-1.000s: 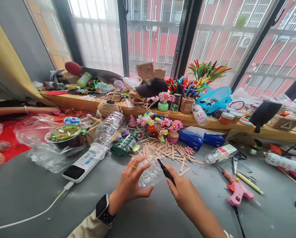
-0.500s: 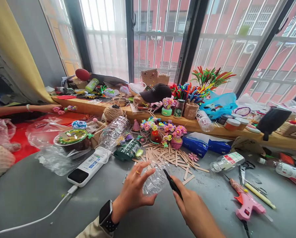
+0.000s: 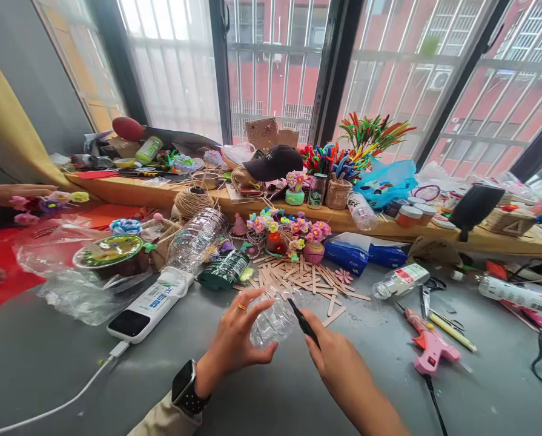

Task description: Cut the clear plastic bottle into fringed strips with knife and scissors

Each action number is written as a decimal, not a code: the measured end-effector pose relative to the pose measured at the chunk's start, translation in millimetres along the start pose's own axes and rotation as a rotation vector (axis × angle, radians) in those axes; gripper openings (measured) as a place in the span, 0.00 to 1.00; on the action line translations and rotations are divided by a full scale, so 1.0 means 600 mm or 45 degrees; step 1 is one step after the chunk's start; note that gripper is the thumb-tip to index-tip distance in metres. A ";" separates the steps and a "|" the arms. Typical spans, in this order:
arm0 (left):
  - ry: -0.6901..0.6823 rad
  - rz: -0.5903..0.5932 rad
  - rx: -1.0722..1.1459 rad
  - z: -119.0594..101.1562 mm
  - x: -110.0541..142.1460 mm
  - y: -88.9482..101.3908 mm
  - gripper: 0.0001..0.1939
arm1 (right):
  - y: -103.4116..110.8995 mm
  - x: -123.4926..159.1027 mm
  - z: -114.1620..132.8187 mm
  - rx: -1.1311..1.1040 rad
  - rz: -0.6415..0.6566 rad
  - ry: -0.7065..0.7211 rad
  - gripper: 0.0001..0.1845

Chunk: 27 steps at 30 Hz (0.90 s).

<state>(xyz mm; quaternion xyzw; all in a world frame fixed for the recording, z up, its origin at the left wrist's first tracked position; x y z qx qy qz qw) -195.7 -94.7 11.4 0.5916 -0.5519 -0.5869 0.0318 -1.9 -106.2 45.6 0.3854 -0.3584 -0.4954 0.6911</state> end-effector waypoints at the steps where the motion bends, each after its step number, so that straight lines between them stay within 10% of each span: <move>1: 0.002 0.006 0.001 0.000 0.000 0.000 0.31 | 0.000 0.000 0.000 -0.001 0.022 -0.008 0.26; 27: 0.097 0.013 0.049 0.004 -0.005 0.003 0.31 | 0.007 0.000 0.007 0.030 -0.071 0.009 0.25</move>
Point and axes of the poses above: each hand's wrist, its own x-axis away from the middle knuckle, its own y-axis out of the back of the hand, z = x × y, the point moved 1 cm from there along -x, towards the middle knuckle, and after that the axes turned 1 degree about x, right-handed, at the moved point
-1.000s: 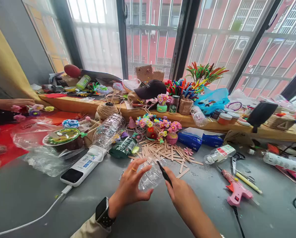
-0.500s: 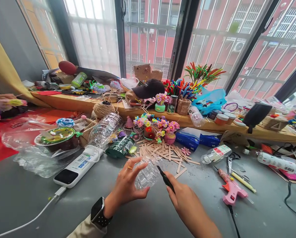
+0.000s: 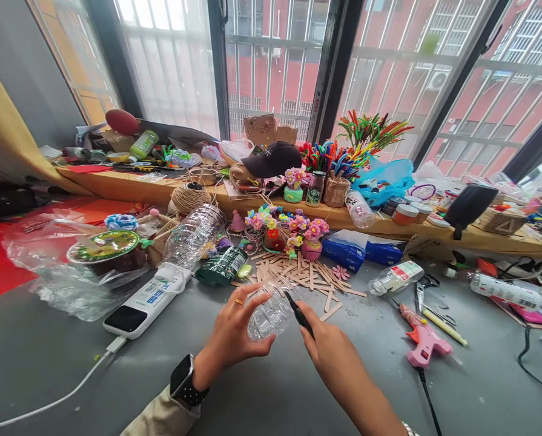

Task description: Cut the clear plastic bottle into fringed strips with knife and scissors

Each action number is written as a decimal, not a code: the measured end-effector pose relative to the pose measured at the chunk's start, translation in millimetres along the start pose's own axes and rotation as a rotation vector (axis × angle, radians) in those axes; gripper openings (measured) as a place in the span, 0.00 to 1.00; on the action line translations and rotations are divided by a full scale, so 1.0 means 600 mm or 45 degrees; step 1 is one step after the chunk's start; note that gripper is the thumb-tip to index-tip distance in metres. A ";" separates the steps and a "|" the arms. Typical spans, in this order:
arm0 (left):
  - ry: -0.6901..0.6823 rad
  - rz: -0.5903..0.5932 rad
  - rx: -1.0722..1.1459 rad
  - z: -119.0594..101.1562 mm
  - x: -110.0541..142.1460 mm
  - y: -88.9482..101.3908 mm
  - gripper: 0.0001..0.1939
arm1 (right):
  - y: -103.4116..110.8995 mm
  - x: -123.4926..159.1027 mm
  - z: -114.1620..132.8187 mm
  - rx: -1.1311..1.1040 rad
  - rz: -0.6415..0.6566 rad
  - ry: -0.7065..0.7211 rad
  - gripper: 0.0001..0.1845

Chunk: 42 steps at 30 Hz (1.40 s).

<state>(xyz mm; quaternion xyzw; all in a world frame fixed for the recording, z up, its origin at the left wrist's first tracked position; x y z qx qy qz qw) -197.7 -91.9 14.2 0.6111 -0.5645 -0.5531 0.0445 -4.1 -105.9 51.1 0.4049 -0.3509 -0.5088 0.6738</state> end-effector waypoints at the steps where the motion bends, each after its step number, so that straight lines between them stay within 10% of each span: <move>1: 0.002 0.003 0.003 0.000 0.000 0.000 0.31 | 0.001 0.000 0.001 -0.006 0.012 -0.007 0.25; 42: -0.061 0.028 -0.026 -0.002 0.000 0.000 0.30 | 0.013 0.010 0.011 -0.049 0.119 -0.044 0.25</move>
Point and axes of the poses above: each hand's wrist, its own x-axis away from the middle knuckle, its own y-axis out of the back of the hand, z = x × y, the point moved 1 cm from there along -x, towards the middle knuckle, and after that the axes turned 1 degree about x, right-handed, at the moved point
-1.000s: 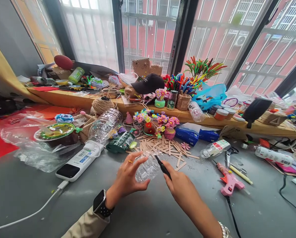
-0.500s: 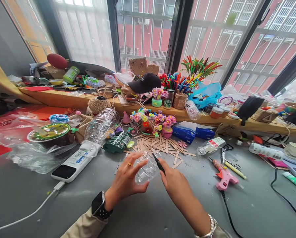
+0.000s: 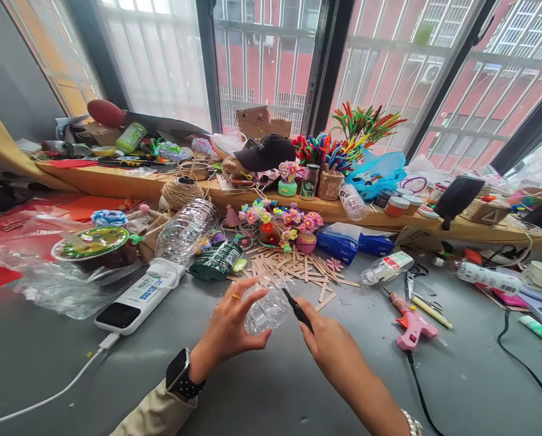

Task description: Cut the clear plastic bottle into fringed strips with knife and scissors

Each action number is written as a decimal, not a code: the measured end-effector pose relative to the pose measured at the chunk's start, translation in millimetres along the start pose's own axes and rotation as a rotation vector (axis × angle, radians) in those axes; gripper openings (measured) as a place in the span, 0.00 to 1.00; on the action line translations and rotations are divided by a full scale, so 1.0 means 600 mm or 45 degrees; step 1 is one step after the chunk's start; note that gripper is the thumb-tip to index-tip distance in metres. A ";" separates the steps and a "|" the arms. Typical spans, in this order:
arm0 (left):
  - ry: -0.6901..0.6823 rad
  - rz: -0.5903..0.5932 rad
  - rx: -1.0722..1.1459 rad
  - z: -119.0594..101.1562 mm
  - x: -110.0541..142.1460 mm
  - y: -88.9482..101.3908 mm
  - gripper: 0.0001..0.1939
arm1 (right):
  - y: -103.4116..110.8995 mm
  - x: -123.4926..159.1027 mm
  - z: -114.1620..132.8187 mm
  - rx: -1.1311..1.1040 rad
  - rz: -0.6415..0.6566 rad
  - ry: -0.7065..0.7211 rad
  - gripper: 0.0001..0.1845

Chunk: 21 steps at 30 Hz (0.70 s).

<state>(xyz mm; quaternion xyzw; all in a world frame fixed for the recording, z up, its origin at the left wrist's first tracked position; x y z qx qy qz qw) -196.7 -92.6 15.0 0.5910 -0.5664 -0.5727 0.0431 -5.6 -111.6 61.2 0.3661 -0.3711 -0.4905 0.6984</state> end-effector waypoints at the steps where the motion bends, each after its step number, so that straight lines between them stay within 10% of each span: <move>1: -0.013 -0.004 -0.004 0.000 0.000 0.000 0.30 | 0.000 0.000 -0.001 -0.010 -0.001 0.005 0.25; 21: 0.042 -0.005 0.028 0.004 0.000 0.003 0.30 | -0.010 -0.008 0.001 -0.025 -0.032 -0.003 0.25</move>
Point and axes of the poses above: each hand's wrist, its own x-axis away from the middle knuckle, its own y-axis out of the back of the hand, z = x × y, the point moved 1 cm from there along -x, towards the middle knuckle, and after that the axes turned 1 degree about x, right-handed, at the moved point
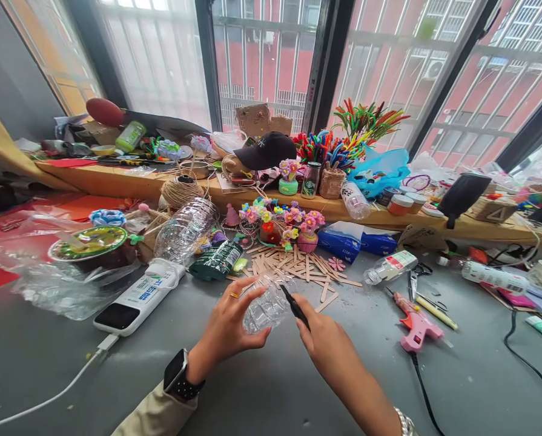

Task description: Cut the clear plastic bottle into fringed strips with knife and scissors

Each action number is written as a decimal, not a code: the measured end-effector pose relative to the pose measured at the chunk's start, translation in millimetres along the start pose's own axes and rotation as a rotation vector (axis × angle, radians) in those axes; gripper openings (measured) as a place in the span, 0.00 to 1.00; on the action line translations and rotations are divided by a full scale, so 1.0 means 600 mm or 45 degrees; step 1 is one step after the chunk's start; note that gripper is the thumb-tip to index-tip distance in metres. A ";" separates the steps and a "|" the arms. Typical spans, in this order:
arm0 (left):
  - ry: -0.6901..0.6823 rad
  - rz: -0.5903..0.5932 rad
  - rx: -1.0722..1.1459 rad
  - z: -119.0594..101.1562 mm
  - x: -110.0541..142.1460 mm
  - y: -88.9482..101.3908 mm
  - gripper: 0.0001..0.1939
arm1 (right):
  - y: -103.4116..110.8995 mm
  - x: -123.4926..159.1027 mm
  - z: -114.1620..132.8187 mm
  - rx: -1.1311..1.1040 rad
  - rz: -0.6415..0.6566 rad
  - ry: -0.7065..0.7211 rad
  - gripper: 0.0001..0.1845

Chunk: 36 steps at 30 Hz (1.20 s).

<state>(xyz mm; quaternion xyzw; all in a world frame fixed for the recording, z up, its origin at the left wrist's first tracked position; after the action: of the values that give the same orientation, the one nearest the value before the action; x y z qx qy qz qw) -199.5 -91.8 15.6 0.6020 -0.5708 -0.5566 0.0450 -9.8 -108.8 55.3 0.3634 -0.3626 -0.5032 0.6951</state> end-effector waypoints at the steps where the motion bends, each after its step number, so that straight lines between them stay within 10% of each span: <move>1: 0.007 -0.002 0.004 0.000 0.001 -0.001 0.30 | -0.001 -0.001 0.000 0.025 -0.025 0.011 0.25; 16: 0.095 -0.007 0.089 0.006 0.002 0.005 0.30 | -0.014 0.001 -0.009 -0.353 -0.002 0.059 0.26; 36: -0.011 0.017 0.037 0.001 0.001 -0.001 0.30 | 0.018 -0.009 0.007 -0.044 0.030 0.049 0.25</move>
<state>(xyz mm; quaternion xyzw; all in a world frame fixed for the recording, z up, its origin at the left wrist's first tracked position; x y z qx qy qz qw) -199.5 -91.7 14.5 0.5962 -0.5832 -0.5505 0.0374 -10.2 -101.9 65.9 0.3568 -0.3446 -0.4941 0.7140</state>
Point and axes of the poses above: each hand's wrist, its own x-axis away from the middle knuckle, its own y-axis out of the back of the hand, z = x × y, the point moved 1 cm from there along -x, towards the middle knuckle, and after that the axes turned 1 degree about x, right-handed, at the moved point
